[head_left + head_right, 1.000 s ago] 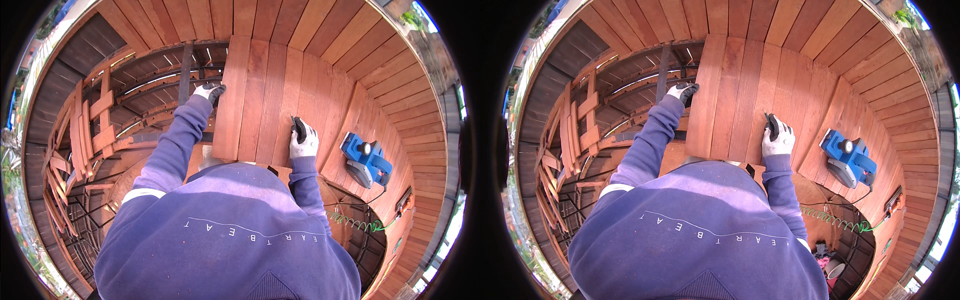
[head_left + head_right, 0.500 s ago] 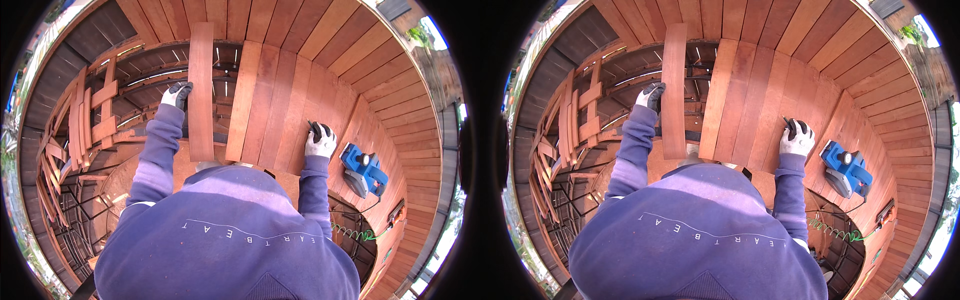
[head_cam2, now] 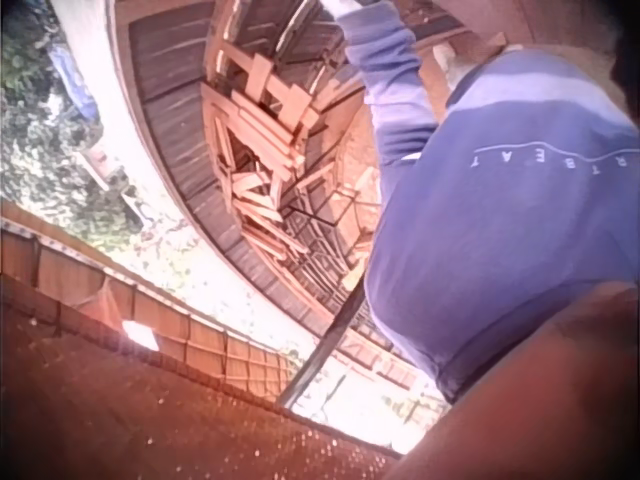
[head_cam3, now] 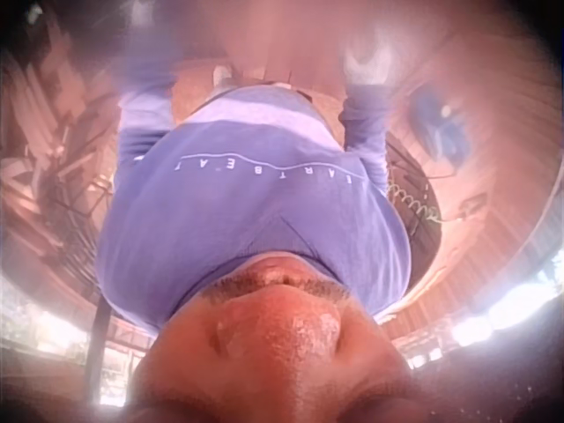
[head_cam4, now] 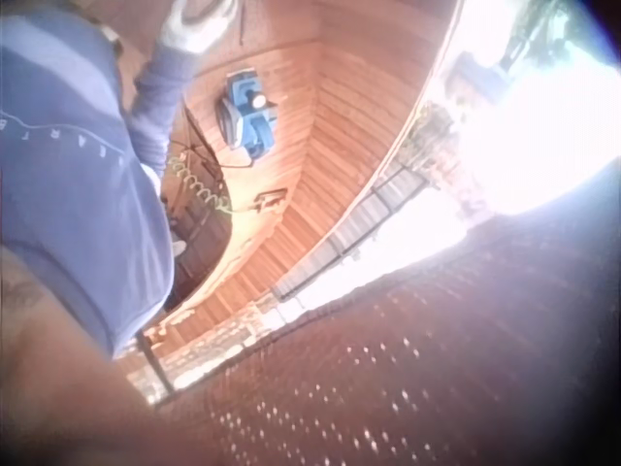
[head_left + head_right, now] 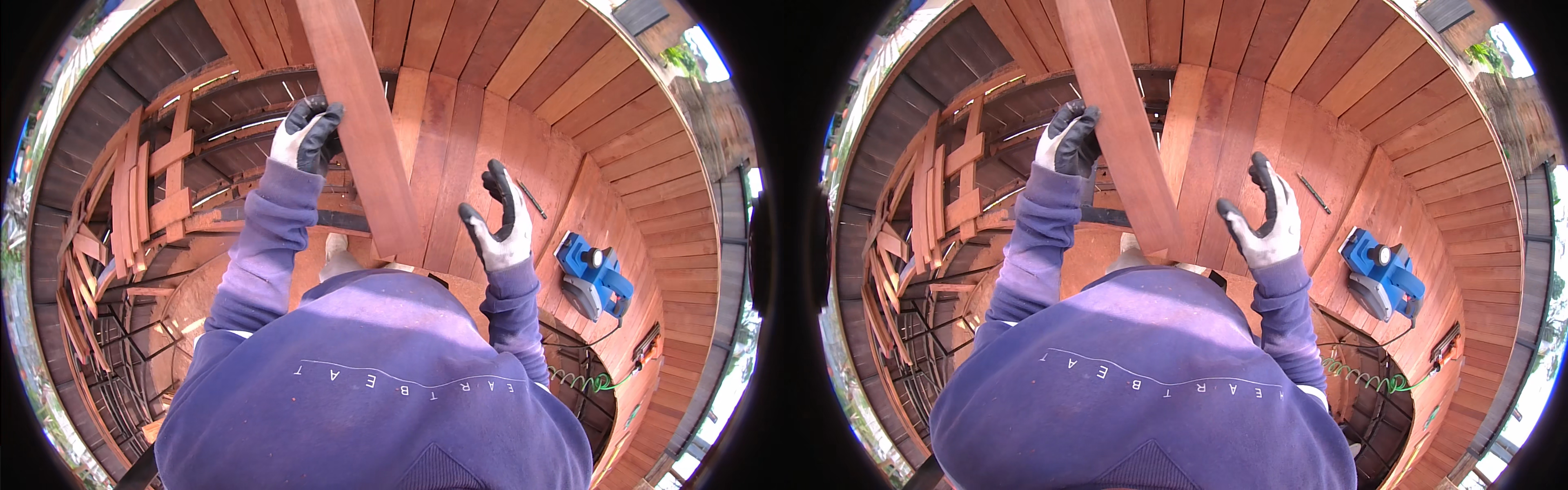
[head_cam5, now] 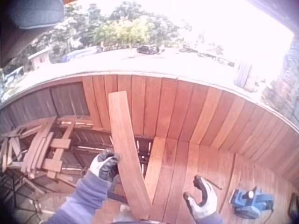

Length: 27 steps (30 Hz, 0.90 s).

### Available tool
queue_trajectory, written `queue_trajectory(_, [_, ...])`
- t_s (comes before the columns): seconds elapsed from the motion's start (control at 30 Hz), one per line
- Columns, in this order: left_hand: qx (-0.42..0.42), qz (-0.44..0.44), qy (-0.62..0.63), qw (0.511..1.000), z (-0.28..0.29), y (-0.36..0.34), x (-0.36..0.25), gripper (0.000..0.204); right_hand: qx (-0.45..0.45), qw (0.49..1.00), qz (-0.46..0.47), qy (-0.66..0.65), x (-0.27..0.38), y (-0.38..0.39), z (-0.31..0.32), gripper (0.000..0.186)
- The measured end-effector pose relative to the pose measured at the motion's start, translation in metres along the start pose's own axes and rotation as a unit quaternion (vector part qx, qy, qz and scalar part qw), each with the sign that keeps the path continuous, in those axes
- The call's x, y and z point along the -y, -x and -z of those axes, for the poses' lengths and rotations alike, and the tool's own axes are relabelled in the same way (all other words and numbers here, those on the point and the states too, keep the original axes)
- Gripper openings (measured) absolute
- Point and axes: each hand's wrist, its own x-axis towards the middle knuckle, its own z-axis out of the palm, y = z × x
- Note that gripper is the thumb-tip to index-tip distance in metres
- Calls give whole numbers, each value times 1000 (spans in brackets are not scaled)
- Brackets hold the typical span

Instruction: The person uses a handheld electric planer to smooth the edges of wooden planks on a circular deck. They then place the planks into gaps in the deck structure, adjusting them by hand to fit. The person briefly sits on the floor to handle a phone and a box before resuming the installation of the planks.

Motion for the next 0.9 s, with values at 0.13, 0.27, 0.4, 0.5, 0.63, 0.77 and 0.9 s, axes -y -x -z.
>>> queue_trajectory(0.13, [121,-1,-18,992,-59,-14,26,17,65,985,107,119,43,-7,-12,110])
queue_trajectory(0.27, [239,86,-91,963,-86,-21,32,19,-39,985,-2,167,24,14,-12,106])
queue_trajectory(0.4, [82,130,-194,969,-13,-58,67,34,-9,970,-100,222,12,52,18,107])
queue_trajectory(0.5, [-27,177,-314,932,87,-83,156,51,40,952,-199,230,-9,79,17,106])
queue_trajectory(0.63, [39,134,-473,870,71,-69,186,51,74,914,-296,267,-12,77,11,104])
queue_trajectory(0.77, [3,172,-446,878,44,-55,176,68,89,880,-281,373,-25,69,8,101])
queue_trajectory(0.9, [-70,99,-361,925,35,-36,150,60,132,835,-257,469,-23,57,11,91])
